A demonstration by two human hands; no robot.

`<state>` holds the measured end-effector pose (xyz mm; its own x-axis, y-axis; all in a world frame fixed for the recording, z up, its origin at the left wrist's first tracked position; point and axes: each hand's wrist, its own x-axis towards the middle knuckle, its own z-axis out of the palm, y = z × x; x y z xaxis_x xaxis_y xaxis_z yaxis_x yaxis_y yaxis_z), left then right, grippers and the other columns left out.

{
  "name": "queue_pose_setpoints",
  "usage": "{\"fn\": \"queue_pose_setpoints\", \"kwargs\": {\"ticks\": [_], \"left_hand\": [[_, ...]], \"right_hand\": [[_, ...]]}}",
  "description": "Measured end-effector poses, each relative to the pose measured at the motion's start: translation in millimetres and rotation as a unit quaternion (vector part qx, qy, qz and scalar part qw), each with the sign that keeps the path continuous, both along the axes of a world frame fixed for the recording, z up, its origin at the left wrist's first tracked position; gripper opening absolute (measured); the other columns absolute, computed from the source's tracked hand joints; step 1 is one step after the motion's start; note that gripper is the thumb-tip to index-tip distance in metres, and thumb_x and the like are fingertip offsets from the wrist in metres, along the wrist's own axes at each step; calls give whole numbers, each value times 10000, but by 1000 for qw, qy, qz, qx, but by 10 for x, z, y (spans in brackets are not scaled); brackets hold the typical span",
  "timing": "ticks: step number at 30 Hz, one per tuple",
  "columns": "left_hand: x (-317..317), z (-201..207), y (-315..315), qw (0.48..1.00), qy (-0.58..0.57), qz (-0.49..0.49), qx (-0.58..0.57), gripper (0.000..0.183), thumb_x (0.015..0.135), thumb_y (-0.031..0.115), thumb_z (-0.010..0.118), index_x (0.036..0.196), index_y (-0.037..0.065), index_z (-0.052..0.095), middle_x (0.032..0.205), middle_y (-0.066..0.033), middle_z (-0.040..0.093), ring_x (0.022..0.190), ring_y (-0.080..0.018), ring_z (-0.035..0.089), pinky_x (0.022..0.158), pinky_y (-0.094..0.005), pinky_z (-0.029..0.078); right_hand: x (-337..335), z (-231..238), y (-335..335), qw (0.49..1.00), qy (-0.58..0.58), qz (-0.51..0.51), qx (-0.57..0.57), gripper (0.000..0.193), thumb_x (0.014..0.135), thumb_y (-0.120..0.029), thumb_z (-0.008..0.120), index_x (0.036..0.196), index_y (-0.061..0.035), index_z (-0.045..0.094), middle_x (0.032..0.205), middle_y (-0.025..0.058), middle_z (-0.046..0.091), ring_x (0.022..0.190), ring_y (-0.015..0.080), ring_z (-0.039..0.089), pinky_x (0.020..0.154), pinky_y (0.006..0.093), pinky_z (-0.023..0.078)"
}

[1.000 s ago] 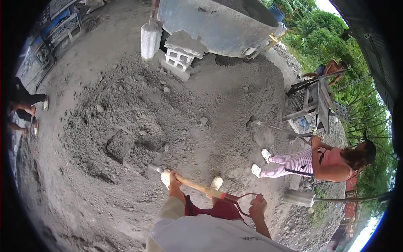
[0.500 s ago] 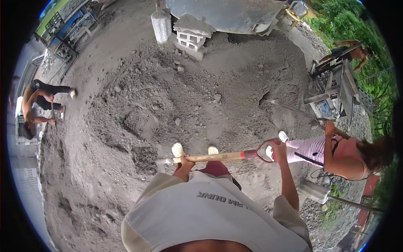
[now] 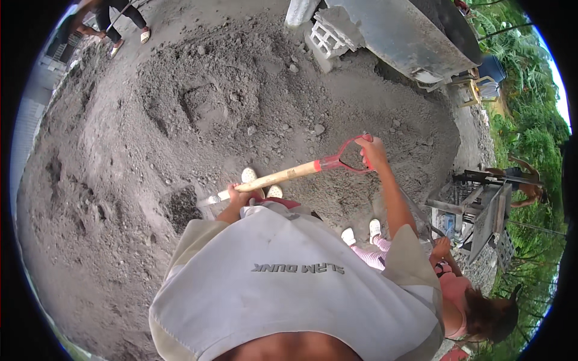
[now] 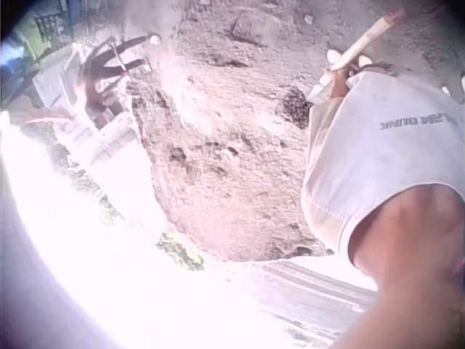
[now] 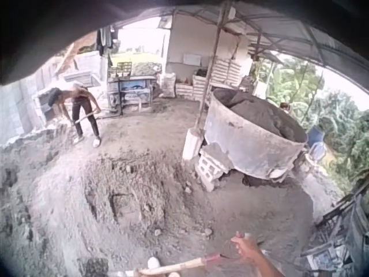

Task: The person uses a shovel to move sand from a pile into a concrete mixer. They repeatedly scoop sand with the shovel and toss it into the large rotating drum.

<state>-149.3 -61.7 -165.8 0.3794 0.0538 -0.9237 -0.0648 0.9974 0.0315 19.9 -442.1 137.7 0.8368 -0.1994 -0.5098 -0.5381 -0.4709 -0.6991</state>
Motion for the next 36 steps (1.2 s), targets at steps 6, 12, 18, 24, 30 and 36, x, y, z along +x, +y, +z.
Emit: {"fn": "queue_pose_setpoints", "kwargs": {"ticks": [6,12,18,24,30,36], "left_hand": [[-255,-460,-84,960,-68,221,-159,198,762,216,446,612,155,331,584,52,356,555,-116,360,600,-274,365],[-253,-30,-576,890,10,-153,430,195,730,206,558,746,77,413,705,15,471,691,-144,444,635,-272,334],[-1,202,-503,608,-63,-503,611,147,726,113,566,777,35,452,743,-8,497,653,-154,468,601,-293,375],[615,277,-1038,953,15,-150,264,133,794,142,464,703,89,383,697,12,429,594,-143,402,593,-243,367],[1222,65,-1314,986,59,-121,95,156,792,211,445,703,101,378,696,-12,428,615,-167,412,629,-296,390],[2037,287,-1229,957,51,-222,177,194,790,279,426,704,114,373,695,-35,427,636,-191,422,665,-348,413]], "right_hand": [[941,458,1005,975,2,213,-56,290,718,-325,617,766,-46,555,551,21,494,369,117,453,332,273,349],[1533,448,1630,945,5,317,-77,288,696,-331,643,760,-58,574,551,29,503,371,118,461,336,274,350],[1951,481,1841,934,24,338,-111,297,655,-348,630,761,-72,602,555,36,530,391,131,488,392,275,398],[2096,178,614,969,16,236,-69,236,676,-273,624,723,-47,575,537,44,522,374,128,478,352,278,375],[867,-274,-1303,984,109,-128,-54,160,682,-186,649,683,-46,573,497,27,490,380,129,460,361,281,369],[-76,-850,-1813,920,77,-364,122,145,694,-143,610,737,-26,536,512,45,462,354,146,425,312,288,338]]}}
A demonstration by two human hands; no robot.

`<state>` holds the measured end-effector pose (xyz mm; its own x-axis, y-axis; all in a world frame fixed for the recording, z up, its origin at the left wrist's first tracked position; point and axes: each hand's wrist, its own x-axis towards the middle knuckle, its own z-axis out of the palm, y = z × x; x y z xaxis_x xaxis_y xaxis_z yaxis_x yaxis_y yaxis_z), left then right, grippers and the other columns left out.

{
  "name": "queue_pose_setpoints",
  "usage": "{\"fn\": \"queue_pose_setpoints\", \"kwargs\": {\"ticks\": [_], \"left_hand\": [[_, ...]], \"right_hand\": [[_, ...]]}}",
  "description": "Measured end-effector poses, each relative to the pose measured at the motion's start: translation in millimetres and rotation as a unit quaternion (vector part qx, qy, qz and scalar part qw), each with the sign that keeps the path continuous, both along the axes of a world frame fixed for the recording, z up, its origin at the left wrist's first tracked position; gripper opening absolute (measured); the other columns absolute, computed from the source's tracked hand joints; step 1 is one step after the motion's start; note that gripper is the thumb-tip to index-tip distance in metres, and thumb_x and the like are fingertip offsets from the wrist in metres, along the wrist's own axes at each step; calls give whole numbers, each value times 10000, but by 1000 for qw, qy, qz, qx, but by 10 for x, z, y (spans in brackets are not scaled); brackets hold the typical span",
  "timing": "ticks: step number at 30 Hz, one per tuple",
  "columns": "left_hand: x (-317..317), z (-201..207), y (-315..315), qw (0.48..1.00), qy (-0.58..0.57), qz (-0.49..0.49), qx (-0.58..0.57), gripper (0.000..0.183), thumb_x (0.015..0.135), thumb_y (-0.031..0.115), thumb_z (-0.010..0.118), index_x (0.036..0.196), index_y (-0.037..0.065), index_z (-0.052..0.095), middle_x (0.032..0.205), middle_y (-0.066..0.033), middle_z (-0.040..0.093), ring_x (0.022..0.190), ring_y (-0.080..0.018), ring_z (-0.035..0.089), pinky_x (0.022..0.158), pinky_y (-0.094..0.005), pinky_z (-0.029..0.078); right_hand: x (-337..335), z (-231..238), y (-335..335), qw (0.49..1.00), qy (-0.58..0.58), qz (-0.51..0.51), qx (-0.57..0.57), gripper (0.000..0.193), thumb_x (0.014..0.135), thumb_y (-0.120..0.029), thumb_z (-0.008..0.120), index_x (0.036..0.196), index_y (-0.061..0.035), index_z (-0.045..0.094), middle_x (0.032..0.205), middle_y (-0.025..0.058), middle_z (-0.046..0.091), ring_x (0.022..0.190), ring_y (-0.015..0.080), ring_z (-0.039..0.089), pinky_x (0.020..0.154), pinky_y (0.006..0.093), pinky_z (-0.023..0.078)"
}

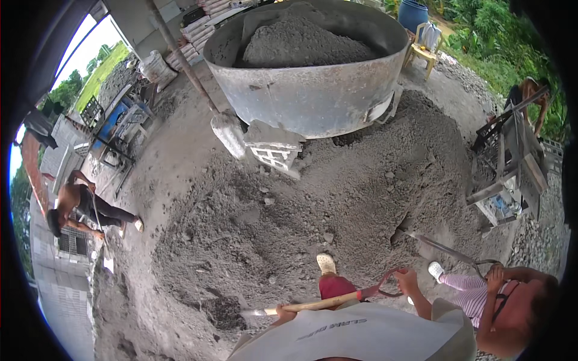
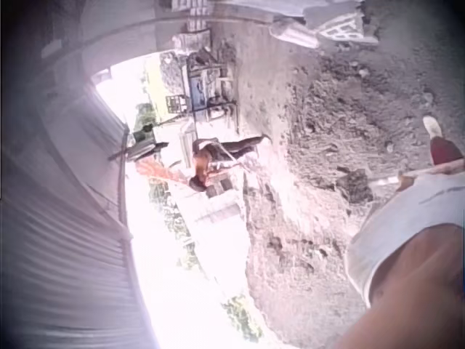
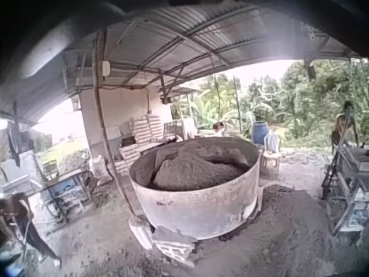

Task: The person uses a shovel to move sand from a pile into a concrete mixer. They repeatedly scoop sand with the shovel and toss it into the large rotating drum.

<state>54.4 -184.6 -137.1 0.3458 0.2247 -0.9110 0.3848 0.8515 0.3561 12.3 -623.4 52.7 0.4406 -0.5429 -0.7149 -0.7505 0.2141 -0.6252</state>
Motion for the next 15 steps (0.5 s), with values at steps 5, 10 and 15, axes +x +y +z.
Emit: {"fn": "queue_pose_setpoints", "kwargs": {"ticks": [5,10,15], "left_hand": [[2169,446,169,980,-25,-180,83,223,815,284,434,697,95,425,686,-81,457,679,-269,475,671,-449,425],[4549,1779,329,882,-252,-305,254,235,705,281,565,632,72,487,647,-100,506,613,-251,525,572,-396,451],[5969,3324,-1232,770,-329,-355,416,215,657,207,618,698,3,569,584,-74,544,497,-181,536,449,-333,432]], "right_hand": [[31,-661,183,972,-98,-174,122,188,707,-173,572,827,-31,548,530,51,447,365,171,419,314,311,339],[1109,-599,937,911,-171,-194,321,172,740,-246,569,819,-108,502,545,47,446,405,186,453,337,326,369],[2124,450,1006,808,-220,-201,508,272,775,-324,597,878,-83,527,664,74,539,524,195,527,441,326,480]]}}
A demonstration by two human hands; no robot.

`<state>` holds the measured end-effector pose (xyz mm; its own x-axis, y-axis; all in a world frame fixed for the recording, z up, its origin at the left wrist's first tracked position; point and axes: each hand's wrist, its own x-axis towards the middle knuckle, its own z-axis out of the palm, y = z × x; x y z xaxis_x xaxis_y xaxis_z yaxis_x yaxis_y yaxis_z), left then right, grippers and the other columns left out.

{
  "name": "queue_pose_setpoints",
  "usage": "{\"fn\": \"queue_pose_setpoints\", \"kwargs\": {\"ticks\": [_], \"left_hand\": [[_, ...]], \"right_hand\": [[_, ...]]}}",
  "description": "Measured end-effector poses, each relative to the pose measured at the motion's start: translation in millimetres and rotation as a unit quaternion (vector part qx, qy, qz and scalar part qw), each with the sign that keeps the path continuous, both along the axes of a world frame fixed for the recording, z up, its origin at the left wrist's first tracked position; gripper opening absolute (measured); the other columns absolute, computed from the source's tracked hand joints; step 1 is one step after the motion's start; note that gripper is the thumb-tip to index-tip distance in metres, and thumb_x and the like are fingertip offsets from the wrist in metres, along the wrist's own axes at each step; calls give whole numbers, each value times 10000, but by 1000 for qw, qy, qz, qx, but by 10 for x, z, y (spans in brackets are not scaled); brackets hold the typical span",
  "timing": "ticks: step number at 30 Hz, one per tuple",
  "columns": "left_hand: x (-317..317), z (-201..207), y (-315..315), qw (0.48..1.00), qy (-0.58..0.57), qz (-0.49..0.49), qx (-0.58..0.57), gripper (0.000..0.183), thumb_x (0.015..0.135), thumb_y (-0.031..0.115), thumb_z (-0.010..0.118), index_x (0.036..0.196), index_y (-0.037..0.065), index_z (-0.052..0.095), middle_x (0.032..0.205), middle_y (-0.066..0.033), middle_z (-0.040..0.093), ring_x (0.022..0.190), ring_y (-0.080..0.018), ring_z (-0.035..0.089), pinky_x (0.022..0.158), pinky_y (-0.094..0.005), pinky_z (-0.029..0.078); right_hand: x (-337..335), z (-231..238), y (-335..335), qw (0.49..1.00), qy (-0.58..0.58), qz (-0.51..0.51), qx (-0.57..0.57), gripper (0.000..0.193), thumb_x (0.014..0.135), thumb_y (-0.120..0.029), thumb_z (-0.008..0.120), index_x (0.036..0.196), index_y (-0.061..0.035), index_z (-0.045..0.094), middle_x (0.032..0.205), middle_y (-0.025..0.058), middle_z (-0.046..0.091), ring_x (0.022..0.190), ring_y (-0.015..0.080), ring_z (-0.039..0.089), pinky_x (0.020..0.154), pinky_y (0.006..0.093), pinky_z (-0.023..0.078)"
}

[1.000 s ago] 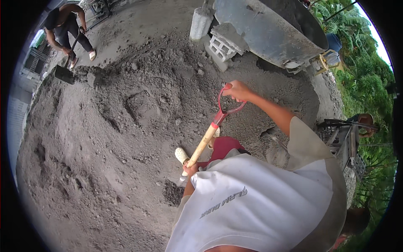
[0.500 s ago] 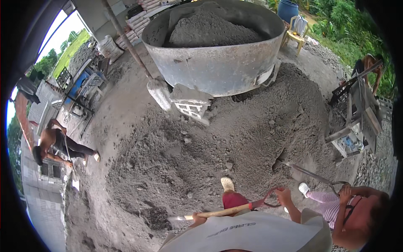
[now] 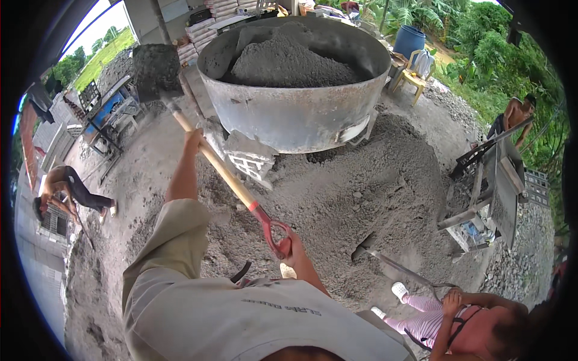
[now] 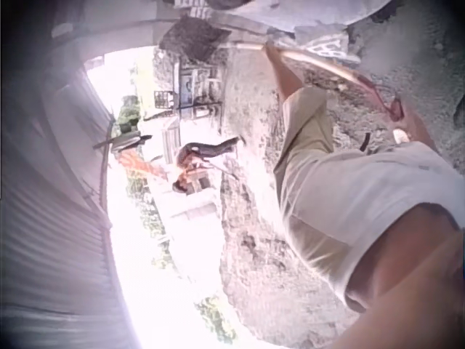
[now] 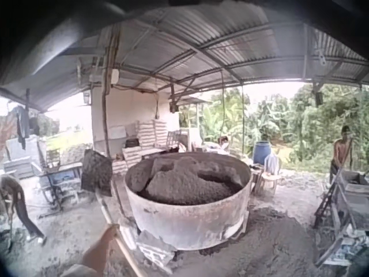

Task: The person uses a shovel to move sand from a pile into a concrete mixer. They repeatedly scoop sand with the shovel and toss it into the large rotating drum.

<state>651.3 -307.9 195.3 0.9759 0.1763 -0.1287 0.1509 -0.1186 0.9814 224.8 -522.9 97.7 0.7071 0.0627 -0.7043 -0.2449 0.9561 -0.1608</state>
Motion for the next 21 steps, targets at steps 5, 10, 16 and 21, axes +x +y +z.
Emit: {"fn": "queue_pose_setpoints", "kwargs": {"ticks": [5,10,16,21], "left_hand": [[6,-110,-661,980,-21,-69,186,608,651,230,634,1094,-69,344,939,-221,564,849,-288,591,704,-378,477],[-201,-740,-787,970,-35,-89,222,610,661,251,629,1102,-45,329,1005,-242,559,955,-366,562,830,-409,437],[-651,-1101,-170,987,69,-131,-65,373,681,208,632,924,-27,475,752,-122,557,661,-241,608,518,-332,474],[-1858,-1824,426,910,234,-111,-323,211,736,172,587,864,20,518,715,-91,564,586,-194,559,481,-327,457]], "right_hand": [[330,28,442,940,-110,24,323,200,800,-223,601,844,-29,577,691,77,554,633,168,571,565,272,540],[135,-442,680,917,-38,-60,393,140,752,-150,594,771,-13,577,671,67,523,567,156,530,499,248,495],[-161,-47,1089,988,113,-97,-27,165,732,-208,582,823,-78,537,713,43,512,601,158,521,483,298,486],[-1046,-174,1239,950,131,-119,-258,186,692,-180,571,842,-98,496,734,58,473,607,192,508,527,362,490]]}}
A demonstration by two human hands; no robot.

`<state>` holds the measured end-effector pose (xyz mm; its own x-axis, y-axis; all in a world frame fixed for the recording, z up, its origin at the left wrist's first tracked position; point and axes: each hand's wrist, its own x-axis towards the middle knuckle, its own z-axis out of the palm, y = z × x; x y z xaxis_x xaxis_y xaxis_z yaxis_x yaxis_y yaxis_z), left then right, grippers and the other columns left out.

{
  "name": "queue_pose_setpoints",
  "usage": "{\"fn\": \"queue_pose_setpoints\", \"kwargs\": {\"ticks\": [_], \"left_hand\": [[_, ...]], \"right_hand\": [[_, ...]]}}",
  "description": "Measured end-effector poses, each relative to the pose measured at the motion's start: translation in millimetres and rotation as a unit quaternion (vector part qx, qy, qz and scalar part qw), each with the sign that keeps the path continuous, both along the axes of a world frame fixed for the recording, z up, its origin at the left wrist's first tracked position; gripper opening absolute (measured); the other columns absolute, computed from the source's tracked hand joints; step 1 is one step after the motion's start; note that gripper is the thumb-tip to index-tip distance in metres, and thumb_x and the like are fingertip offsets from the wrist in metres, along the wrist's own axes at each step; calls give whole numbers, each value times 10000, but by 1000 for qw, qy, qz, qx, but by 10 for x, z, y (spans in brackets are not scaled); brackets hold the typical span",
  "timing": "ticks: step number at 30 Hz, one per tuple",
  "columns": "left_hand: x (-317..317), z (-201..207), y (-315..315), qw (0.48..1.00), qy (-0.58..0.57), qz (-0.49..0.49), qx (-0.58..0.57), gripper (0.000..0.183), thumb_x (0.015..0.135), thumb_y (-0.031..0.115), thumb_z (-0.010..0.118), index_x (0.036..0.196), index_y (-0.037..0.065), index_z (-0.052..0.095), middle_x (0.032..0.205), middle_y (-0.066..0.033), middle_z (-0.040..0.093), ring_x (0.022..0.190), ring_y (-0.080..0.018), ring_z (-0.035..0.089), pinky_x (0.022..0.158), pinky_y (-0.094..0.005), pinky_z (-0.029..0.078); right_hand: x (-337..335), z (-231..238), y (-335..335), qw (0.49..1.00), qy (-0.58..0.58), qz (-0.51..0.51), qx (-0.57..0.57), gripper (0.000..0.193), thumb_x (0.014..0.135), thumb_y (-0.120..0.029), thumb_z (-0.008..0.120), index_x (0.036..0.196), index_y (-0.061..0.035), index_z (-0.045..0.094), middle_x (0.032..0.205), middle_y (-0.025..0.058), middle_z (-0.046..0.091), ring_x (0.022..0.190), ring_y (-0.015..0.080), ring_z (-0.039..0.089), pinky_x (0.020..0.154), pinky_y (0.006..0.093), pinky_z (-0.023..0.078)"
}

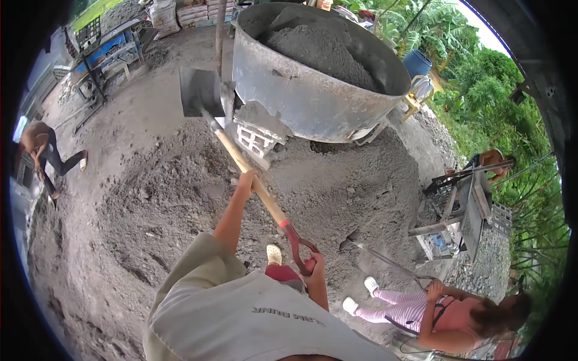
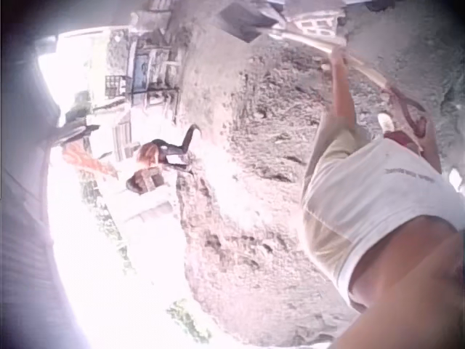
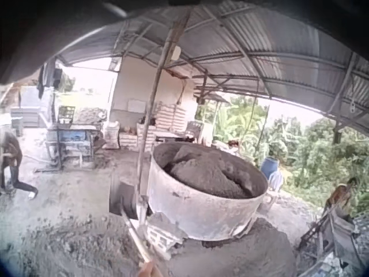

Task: The person uses a shovel to move sand from a pile into a concrete mixer. They repeatedly scoop sand with the shovel and toss it into the large rotating drum.

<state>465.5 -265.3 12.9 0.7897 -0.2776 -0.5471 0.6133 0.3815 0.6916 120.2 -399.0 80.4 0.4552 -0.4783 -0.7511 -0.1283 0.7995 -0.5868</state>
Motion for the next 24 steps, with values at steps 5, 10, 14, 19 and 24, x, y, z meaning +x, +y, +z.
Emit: {"fn": "queue_pose_setpoints", "kwargs": {"ticks": [5,10,14,19,24], "left_hand": [[-1629,-1350,948,962,241,59,111,190,729,206,603,723,25,545,622,-92,544,489,-208,519,449,-341,441],[-2545,-1597,988,957,258,113,69,294,690,203,634,831,-35,537,677,-106,557,505,-215,545,455,-383,460],[-2624,-1698,1083,955,240,109,138,358,663,225,630,834,-84,574,739,-162,602,637,-222,613,521,-361,481],[-3003,-992,1081,931,196,305,-38,197,662,175,593,681,-10,527,599,-92,531,493,-195,516,484,-344,456],[-3627,-576,1146,876,269,388,-98,91,654,109,540,671,28,502,604,-86,497,505,-186,499,482,-345,444]], "right_hand": [[-662,226,606,956,20,150,-251,211,701,-183,578,858,-76,487,748,59,480,623,193,513,563,346,475],[-1213,621,563,937,77,202,-274,220,727,-207,573,878,-71,487,752,56,480,625,181,510,561,327,463],[-1508,732,564,919,87,259,-286,230,748,-225,569,894,-67,487,756,54,480,627,172,508,559,312,453],[-1514,819,708,905,49,294,-303,245,775,-249,564,913,-62,487,761,51,480,630,160,504,556,293,442],[-1731,937,842,915,-18,265,-304,264,795,-268,560,929,-52,488,747,48,481,622,147,500,550,274,431]]}}
